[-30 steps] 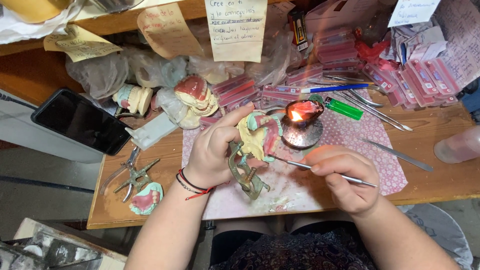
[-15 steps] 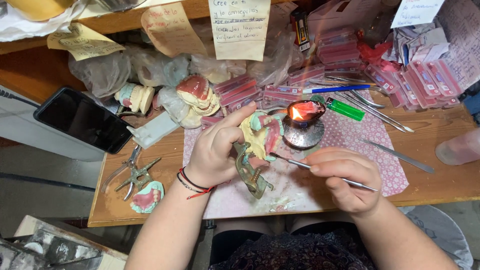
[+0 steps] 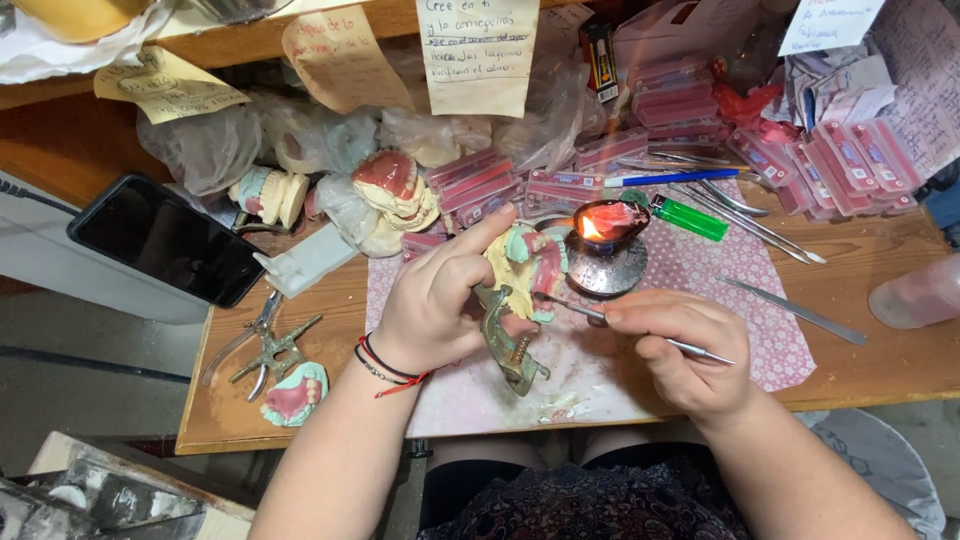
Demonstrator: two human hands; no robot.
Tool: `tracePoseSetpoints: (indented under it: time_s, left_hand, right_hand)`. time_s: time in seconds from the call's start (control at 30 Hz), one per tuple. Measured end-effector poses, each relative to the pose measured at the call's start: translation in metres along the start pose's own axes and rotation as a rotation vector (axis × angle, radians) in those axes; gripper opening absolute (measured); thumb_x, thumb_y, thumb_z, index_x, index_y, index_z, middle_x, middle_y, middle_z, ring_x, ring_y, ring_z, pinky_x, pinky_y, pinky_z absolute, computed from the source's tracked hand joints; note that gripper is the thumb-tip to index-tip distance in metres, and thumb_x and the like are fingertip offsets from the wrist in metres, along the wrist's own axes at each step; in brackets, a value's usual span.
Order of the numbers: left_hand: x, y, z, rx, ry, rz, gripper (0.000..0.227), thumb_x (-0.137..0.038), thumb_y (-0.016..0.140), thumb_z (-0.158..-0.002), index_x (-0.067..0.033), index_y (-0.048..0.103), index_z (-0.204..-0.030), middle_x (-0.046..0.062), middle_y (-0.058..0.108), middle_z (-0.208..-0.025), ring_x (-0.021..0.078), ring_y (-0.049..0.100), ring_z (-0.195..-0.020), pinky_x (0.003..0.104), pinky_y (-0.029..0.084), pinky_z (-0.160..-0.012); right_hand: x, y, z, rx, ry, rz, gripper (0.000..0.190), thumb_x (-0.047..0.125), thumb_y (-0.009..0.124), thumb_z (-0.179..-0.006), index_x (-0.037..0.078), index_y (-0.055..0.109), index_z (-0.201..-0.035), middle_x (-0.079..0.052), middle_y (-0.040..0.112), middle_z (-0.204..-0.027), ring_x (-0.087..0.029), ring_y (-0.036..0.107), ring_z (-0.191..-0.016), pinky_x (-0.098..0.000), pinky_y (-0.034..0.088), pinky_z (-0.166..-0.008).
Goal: A dental technician uses a heated carving tool to apply and shape pink wax on a dental model to create a prosthesis.
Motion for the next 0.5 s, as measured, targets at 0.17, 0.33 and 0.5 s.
tracePoseSetpoints:
  time_s: [0.17, 0.33, 0.5]
  left_hand:
    - [0.004, -0.001, 0.001, 0.001, -0.043, 0.063, 0.056, -0.044, 0.076, -0.092, -0.0036, 0.040, -0.107, 0.039, 0.053, -0.144, 0.0481, 0.066, -0.131, 0.044, 0.062, -0.092]
    - [0.009, -0.003, 0.003, -0.028, -0.117, 0.103, 0.057, -0.044, 0.080, -0.088, -0.0058, 0.044, -0.108, 0.038, 0.054, -0.144, 0.0445, 0.069, -0.128, 0.042, 0.061, -0.095]
    - [0.013, -0.003, 0.008, -0.037, -0.151, 0.137, 0.058, -0.036, 0.084, -0.089, -0.0085, 0.038, -0.111, 0.034, 0.052, -0.149, 0.0431, 0.071, -0.126, 0.039, 0.059, -0.085]
  right_hand:
    - [0.008, -0.002, 0.000, 0.020, -0.054, -0.003, 0.034, 0.030, 0.051, -0.104, 0.004, 0.072, -0.101, -0.018, 0.077, -0.101, -0.031, 0.081, -0.093, -0.0392, 0.066, -0.087]
    - [0.006, -0.006, 0.003, -0.018, -0.021, -0.040, 0.030, 0.025, 0.050, -0.103, 0.004, 0.071, -0.099, -0.016, 0.077, -0.098, -0.032, 0.081, -0.093, -0.0405, 0.066, -0.089]
    - [0.001, -0.010, 0.007, -0.090, 0.020, -0.142, 0.029, 0.027, 0.053, -0.102, 0.005, 0.071, -0.096, -0.014, 0.076, -0.096, -0.031, 0.080, -0.093, -0.0405, 0.066, -0.088]
Point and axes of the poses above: each hand's wrist, its own z-axis away from the middle knuckle, its own y-axis out of the palm, x = y × z, the point moved 9 cm from there along -z, towards the middle knuckle
